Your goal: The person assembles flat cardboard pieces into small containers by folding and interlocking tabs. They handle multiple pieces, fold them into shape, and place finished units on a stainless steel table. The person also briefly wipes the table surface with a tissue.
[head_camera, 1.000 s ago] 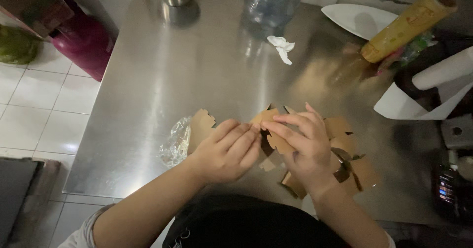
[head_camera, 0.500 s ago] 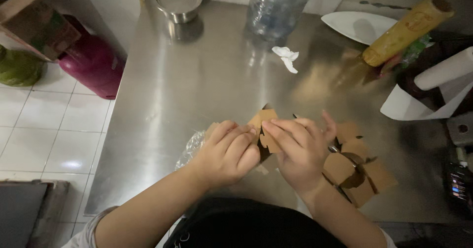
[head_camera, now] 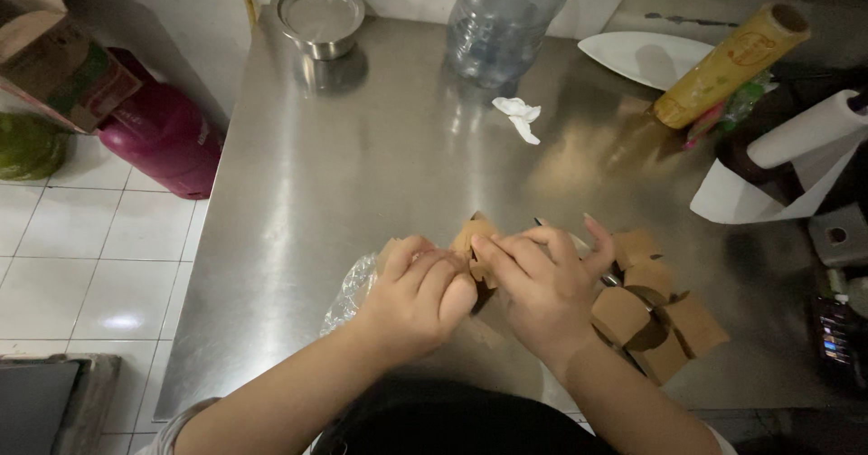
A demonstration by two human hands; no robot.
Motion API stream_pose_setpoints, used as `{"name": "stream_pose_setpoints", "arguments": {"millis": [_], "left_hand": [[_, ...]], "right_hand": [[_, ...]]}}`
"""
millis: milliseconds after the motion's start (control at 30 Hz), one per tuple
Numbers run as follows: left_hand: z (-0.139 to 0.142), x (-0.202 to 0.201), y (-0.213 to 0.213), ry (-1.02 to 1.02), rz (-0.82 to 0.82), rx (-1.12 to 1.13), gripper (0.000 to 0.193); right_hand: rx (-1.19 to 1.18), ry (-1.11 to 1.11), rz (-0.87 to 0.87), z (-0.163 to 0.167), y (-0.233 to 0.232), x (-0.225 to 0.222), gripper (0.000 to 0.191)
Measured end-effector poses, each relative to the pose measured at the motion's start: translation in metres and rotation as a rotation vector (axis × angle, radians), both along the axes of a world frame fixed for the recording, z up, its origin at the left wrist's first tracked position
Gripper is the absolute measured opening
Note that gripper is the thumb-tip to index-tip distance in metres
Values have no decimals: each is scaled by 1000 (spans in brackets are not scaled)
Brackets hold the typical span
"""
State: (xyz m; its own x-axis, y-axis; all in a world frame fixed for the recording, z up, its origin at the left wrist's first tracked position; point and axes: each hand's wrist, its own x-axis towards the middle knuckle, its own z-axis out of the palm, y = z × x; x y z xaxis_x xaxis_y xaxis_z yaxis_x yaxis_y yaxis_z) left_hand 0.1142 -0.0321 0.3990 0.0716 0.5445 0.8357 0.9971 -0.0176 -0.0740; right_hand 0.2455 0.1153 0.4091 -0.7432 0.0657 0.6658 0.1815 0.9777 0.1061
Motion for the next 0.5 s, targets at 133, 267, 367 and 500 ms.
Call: {"name": "stream_pose_setpoints", "arguments": {"millis": [133,267,367,500], "left_hand": [[-6,8,6,-20,-10,-16,16],[-10,19,12,-31,-6,-28,13],[-14,28,20,-9,-2,-18,13],[-19,45,35,-10,-10,-49,14]], "right_hand": [[-62,-3,38,1,6,5,25],[-86,-26,54,3,18,17,26],[-70,-21,49,2,24,29,30],[-35,21,107,-2,36,42,30]]}}
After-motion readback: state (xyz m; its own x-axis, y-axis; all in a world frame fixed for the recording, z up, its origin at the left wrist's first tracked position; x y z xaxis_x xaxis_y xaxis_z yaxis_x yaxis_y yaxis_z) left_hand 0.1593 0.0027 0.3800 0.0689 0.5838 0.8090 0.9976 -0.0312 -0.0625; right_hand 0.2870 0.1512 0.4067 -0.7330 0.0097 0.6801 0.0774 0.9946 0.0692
